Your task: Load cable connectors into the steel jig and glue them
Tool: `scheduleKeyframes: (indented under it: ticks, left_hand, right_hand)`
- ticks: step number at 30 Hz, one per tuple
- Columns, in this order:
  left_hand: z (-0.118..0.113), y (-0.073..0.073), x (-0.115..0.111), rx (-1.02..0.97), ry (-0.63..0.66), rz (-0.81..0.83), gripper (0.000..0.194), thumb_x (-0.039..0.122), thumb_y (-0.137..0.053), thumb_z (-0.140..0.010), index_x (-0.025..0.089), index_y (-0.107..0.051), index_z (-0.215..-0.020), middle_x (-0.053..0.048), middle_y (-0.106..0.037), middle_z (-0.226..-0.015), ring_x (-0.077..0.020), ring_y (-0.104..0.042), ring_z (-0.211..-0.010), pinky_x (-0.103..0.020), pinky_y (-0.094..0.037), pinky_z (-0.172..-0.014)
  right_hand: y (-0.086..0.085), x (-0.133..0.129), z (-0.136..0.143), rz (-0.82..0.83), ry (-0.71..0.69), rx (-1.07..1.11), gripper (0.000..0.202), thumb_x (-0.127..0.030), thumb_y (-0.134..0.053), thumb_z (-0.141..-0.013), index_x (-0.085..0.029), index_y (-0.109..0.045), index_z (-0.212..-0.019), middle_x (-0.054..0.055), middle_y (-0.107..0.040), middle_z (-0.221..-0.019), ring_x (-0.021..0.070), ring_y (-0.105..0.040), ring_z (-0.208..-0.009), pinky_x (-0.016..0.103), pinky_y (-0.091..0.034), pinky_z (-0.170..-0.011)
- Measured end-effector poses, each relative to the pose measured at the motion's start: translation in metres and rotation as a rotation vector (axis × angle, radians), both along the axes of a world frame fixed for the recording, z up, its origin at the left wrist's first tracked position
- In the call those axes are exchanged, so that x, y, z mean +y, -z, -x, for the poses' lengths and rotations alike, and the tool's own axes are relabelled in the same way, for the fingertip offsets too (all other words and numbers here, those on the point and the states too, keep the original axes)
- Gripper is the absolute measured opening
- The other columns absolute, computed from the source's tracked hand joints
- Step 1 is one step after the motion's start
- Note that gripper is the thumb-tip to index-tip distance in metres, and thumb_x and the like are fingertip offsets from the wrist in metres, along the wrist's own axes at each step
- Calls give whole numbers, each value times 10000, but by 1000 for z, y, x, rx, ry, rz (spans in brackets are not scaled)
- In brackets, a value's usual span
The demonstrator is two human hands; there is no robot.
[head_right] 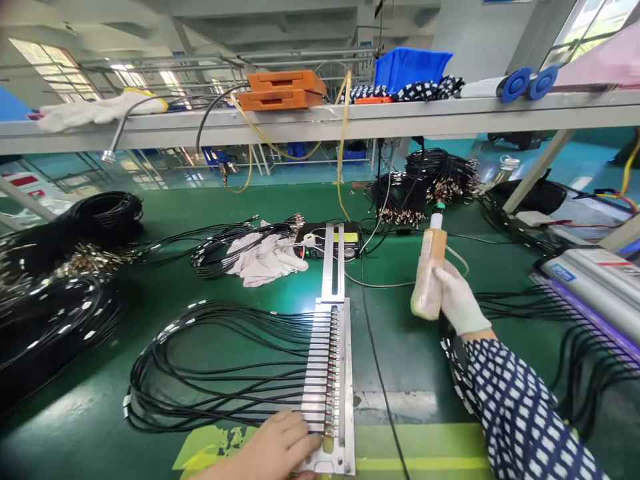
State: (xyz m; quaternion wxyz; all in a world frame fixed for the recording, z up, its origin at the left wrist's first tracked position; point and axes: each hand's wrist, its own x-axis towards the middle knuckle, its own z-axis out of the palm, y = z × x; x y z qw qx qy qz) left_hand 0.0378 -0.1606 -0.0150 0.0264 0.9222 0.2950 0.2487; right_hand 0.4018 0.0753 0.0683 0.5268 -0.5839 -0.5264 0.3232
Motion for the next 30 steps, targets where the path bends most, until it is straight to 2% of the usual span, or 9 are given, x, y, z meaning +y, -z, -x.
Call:
scheduleKeyframes:
  ticks: [4, 7, 10, 14, 17, 21, 23, 27, 30]
  left_hand:
    - [-3, -50, 16, -250, -40, 339, 202, 285, -466, -959, 197, -555, -1118, -79, -672, -950, -183, -630, -857, -293, -510, -762]
    - [-19, -84, 39, -417, -104, 572, 580, 342, -657, -868, 195, -407, -1371, -157, -560, -1301, -264, -550, -1184, -416, -462, -1012]
    - [-37, -97, 55, -528, -36, 909, 839, 407, -779, -737, 186, -345, -1420, -145, -547, -1316, -293, -543, -1188, -452, -441, -1032]
    - [-44, -95, 55, -527, 50, 1081, 685, 315, -750, -736, 189, -463, -1346, -98, -577, -1267, -278, -532, -1166, -427, -418, -1032]
    - [-40, -87, 49, -601, 96, 1238, 668, 315, -781, -688, 181, -528, -1292, -86, -596, -1233, -264, -541, -1142, -398, -422, -1017]
    - [-38, -75, 50, -833, 273, 1899, 619, 432, -777, -639, 151, -576, -1153, -50, -654, -808, -197, -650, -739, -309, -524, -688]
    - [-40, -72, 53, -922, 295, 2069, 606, 405, -783, -617, 157, -571, -1128, -40, -635, -719, -172, -638, -617, -238, -485, -549]
    - [-43, -69, 58, -938, 202, 2043, 598, 325, -827, -568, 133, -605, -1090, -53, -649, -750, -152, -643, -600, -197, -473, -516]
    - [-47, -67, 61, -877, 119, 2007, 568, 316, -844, -547, 116, -639, -1037, -50, -658, -785, -149, -650, -625, -199, -484, -544]
  right_hand:
    - [-16, -71, 26, 29, -363, 320, 686, -505, -682, -743, -288, -491, -1365, 94, -599, -1362, 311, -610, -1189, 473, -520, -978]
    - [-20, -112, 63, 89, -637, 435, 715, -476, -798, -682, -280, -534, -1317, 110, -619, -1321, 329, -599, -1199, 523, -463, -1033]
    - [-20, -131, 85, 87, -746, 460, 735, -534, -825, -669, -284, -548, -1302, 115, -613, -1323, 329, -582, -1215, 536, -434, -1055]
    - [-19, -132, 79, 14, -598, 557, 681, -754, -652, -722, -307, -599, -1233, 105, -620, -1324, 320, -579, -1219, 528, -429, -1063]
    - [-13, -128, 68, 62, -573, 577, 519, -728, -578, -795, -302, -676, -1075, 94, -690, -1209, 312, -638, -1125, 540, -455, -1035]
    - [-9, -121, 61, -8, -456, 638, 458, -713, -408, -889, -371, -656, -1068, 31, -658, -1281, 276, -657, -1065, 565, -467, -1012]
    - [-10, -116, 60, -17, -441, 690, 488, -725, -338, -908, -402, -624, -1136, 18, -629, -1327, 255, -660, -1028, 555, -476, -997]
    - [-2, -110, 58, 62, -551, 615, 561, -712, -531, -839, -360, -587, -1272, 56, -475, -1497, 246, -662, -961, 485, -509, -939]
    - [15, -106, 51, 51, -535, 506, 547, -662, -662, -772, -283, -673, -1167, 92, -591, -1349, 253, -643, -947, 425, -540, -846]
